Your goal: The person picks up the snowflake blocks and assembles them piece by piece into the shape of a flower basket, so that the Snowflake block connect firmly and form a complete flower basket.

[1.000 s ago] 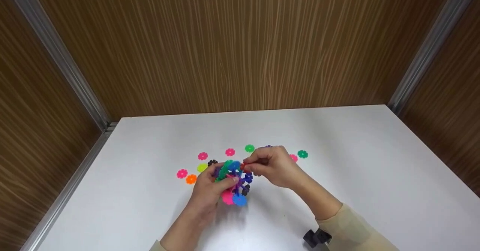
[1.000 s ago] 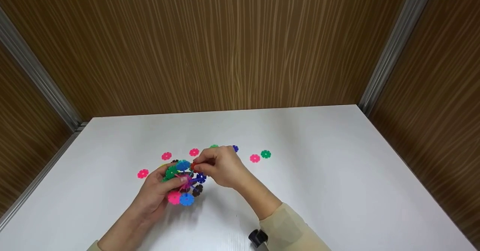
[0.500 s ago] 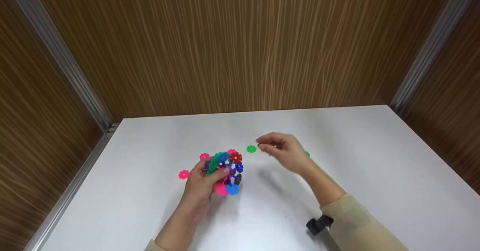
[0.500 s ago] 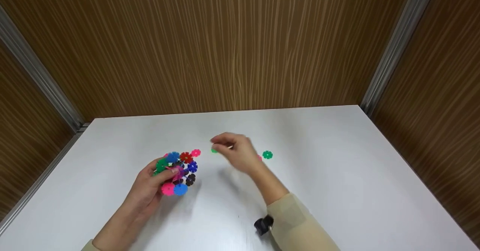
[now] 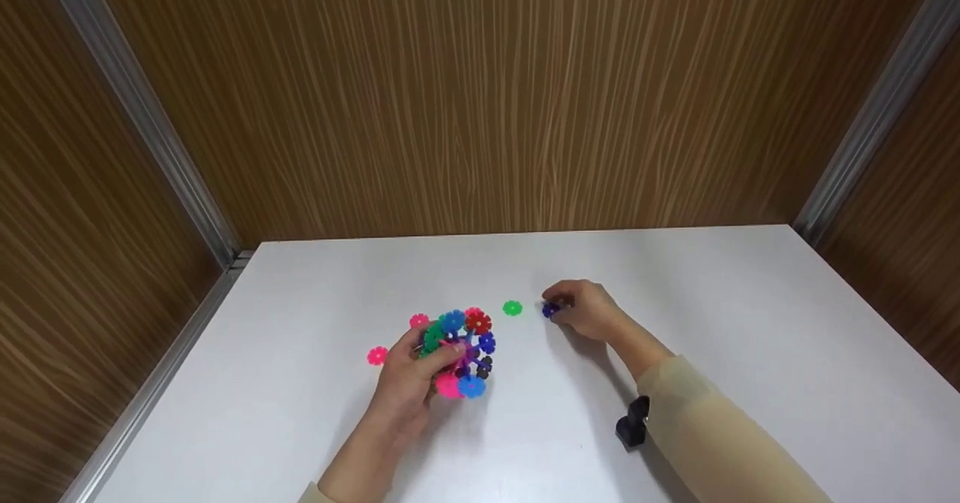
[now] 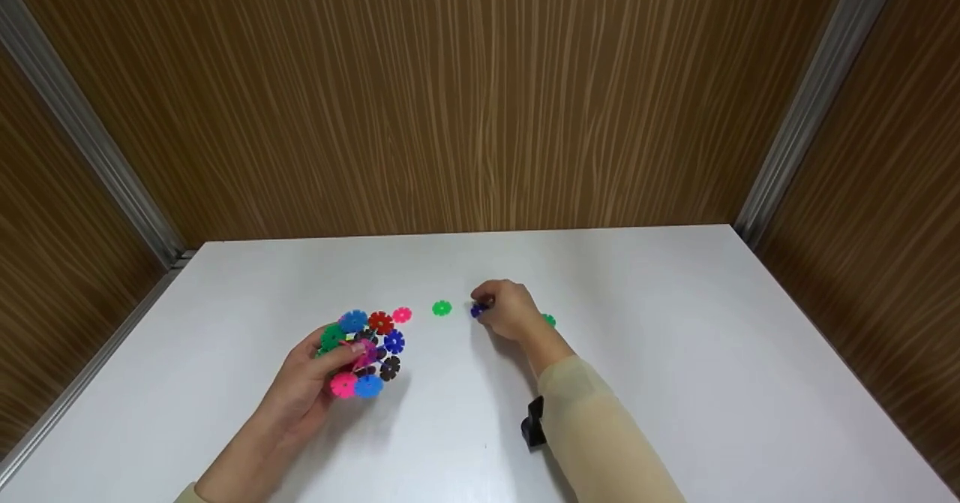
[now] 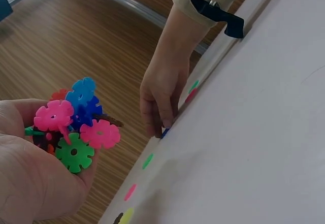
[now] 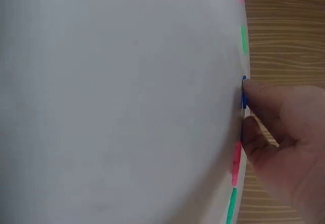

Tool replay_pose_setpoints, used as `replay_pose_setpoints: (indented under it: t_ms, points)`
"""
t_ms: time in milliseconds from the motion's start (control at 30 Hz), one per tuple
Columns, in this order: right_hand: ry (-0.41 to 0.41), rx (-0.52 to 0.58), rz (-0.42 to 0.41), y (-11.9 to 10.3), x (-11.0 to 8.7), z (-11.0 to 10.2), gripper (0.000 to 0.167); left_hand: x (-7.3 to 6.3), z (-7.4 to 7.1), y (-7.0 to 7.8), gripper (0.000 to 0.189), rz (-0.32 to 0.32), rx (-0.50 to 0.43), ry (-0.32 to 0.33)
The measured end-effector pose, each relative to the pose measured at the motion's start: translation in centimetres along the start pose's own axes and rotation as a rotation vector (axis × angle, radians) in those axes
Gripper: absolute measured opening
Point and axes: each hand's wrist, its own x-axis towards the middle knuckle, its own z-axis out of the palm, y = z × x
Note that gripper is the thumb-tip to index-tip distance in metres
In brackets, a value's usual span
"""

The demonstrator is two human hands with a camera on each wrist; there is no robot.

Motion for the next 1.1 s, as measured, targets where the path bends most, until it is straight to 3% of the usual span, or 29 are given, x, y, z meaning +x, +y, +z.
replay_pose_setpoints:
  t_ms: [133,267,367,500,600,800,1100]
  points:
    - [0.013,-0.055,-0.003,0.1,-0.2,0.0,0.026,0.2,0.3,0.0,0.07,-0.007,-0.012,-0.005]
    - [0.001,-0.003,-0.034,-0.5,-1.2,0.0,0.018,0.4,0.4,-0.2,0.065,0.006,-0.031,-0.022]
    - [-0.046,0.178,-0.073,-2.0,-2.7,0.0,0.015,0.5,0.4,-0.2,0.065,0.01,-0.043,-0.023]
    - [-0.121,0.487,-0.151,-4.8,-5.2,0.0,0.024,0.4,0.4,-0.2,0.068,0.005,-0.042,-0.008]
    - [-0.146,0.582,-0.218,-6.7,-6.8,0.2,0.027,0.3,0.4,-0.1,0.069,0.009,-0.03,-0.002]
    - [-0.101,0.537,-0.283,-8.7,-8.1,1.6,0.018,-0.1,0.4,-0.1,0.07,0.012,-0.013,-0.005]
    - [-0.035,0.513,-0.313,-8.8,-8.4,3.4,0.011,-0.2,0.4,-0.7,0.07,0.037,-0.015,-0.014]
